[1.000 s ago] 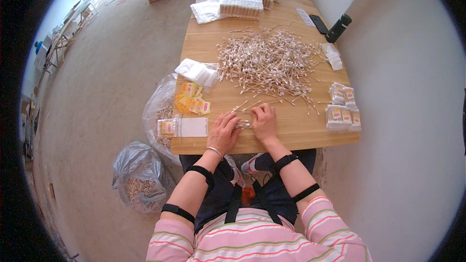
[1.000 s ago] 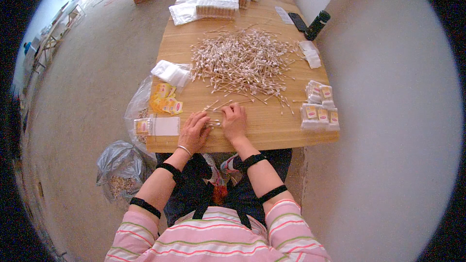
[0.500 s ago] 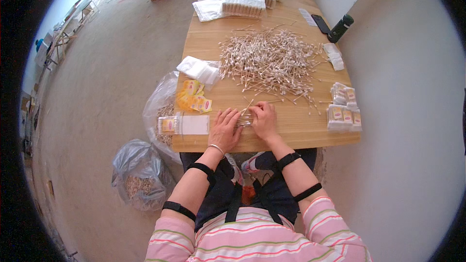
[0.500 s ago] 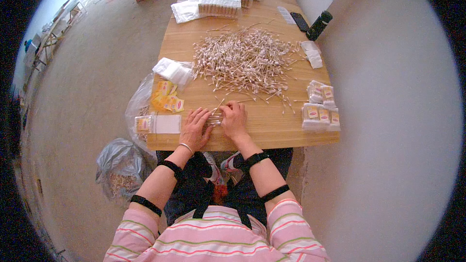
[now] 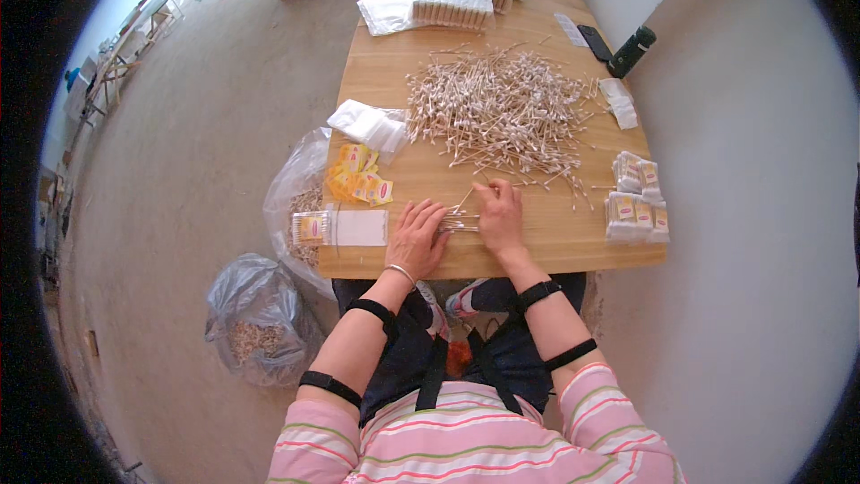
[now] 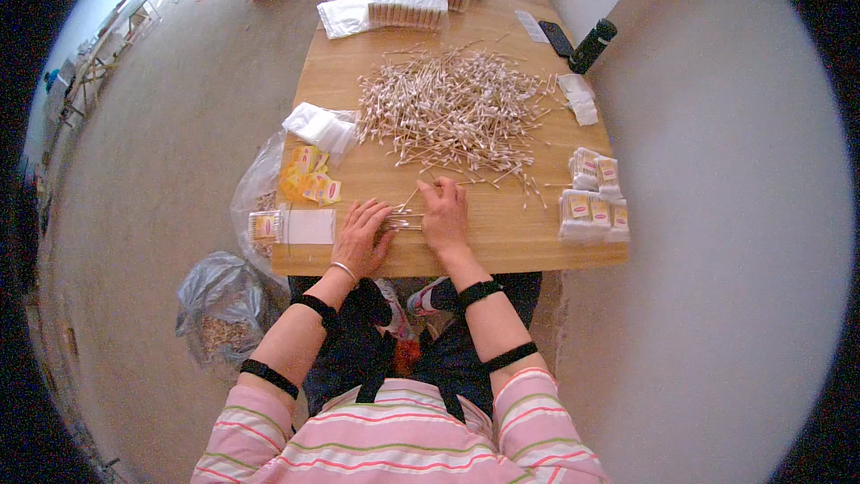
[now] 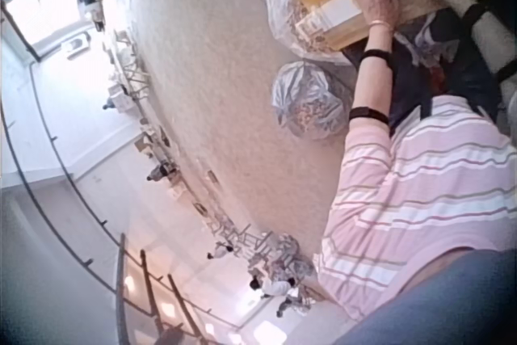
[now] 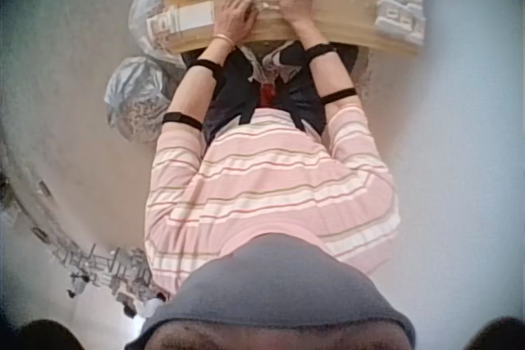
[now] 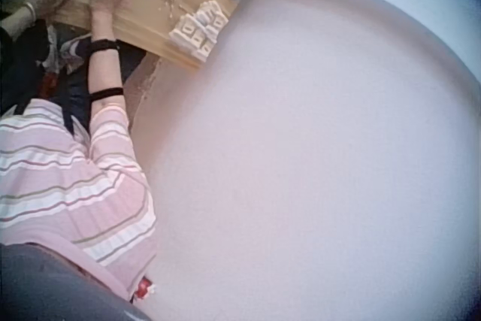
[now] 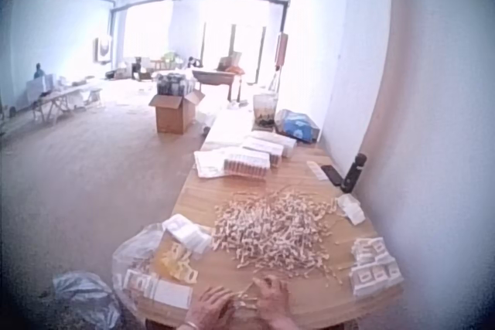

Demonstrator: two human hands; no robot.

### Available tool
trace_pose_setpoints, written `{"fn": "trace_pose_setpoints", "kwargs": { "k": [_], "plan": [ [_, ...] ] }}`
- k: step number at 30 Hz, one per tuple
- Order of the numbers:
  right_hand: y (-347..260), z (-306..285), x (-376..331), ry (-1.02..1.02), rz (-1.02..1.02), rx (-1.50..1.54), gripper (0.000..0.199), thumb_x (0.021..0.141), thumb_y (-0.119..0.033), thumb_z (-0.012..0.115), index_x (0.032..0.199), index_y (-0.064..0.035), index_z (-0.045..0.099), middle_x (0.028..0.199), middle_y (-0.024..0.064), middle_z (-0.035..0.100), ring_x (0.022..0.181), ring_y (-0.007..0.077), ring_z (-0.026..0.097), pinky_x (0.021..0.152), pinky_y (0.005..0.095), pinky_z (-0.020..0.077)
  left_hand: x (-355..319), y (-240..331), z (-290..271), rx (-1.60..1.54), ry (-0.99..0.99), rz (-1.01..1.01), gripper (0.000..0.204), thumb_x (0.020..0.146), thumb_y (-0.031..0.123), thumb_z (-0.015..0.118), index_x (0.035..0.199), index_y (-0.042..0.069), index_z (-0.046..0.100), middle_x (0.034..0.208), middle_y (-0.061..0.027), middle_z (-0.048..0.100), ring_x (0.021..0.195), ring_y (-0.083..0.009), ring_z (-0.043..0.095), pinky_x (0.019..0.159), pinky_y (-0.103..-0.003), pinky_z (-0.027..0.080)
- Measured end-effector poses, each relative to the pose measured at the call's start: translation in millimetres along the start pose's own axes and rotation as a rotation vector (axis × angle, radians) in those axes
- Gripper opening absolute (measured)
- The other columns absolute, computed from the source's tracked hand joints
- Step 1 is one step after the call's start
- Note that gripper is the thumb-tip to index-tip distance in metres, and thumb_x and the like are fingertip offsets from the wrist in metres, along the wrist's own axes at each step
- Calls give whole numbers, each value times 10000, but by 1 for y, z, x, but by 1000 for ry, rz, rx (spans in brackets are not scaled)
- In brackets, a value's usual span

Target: Packaging small wooden sticks into plastic bags and organizing them on a table.

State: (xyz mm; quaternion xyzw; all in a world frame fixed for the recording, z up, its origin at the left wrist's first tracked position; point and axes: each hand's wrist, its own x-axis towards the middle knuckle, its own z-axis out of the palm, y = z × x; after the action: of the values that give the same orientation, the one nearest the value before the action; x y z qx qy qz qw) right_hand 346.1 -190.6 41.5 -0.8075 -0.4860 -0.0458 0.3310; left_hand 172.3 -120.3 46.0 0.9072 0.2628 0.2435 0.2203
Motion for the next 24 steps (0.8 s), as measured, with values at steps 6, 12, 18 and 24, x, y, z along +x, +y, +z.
{"fn": "trace_pose_setpoints", "kwargs": {
  "k": [6, 12, 18, 24],
  "plan": [
    [7, -1, 17, -156, -187, -117, 161, 772, -119, 595, 924, -145, 644, 1056, 69, 542, 1038, 284, 482, 884, 397, 423, 0, -4, 6, -18, 3, 13, 378, 828, 198, 620, 1187, 100, 553, 1247, -70, 560, 1249, -247, 449, 1104, -433, 272],
    [20, -3, 13, -135, -75, -101, 74, 776, -136, 601, 847, -118, 611, 977, 71, 536, 991, 277, 496, 820, 410, 435, -3, -8, 6, -21, 21, 38, 378, 808, 191, 639, 1169, 105, 569, 1222, -52, 581, 1234, -246, 469, 1098, -436, 283],
    [-10, 14, 17, -142, -211, -153, 78, 780, -105, 603, 856, -113, 622, 881, 79, 565, 883, 281, 524, 801, 401, 421, 0, 1, 1, -113, 68, -86, 556, 773, 169, 681, 1273, 64, 464, 1291, -138, 490, 1253, -319, 420, 1076, -413, 318],
    [-2, 21, -3, -278, -117, 181, 164, 763, -58, 568, 913, -84, 629, 1001, 104, 571, 967, 295, 533, 836, 394, 436, -1, -1, 2, -106, 52, -88, 639, 767, 172, 690, 1315, 27, 397, 1303, -186, 457, 1259, -347, 402, 1069, -419, 325]
  ]
}}
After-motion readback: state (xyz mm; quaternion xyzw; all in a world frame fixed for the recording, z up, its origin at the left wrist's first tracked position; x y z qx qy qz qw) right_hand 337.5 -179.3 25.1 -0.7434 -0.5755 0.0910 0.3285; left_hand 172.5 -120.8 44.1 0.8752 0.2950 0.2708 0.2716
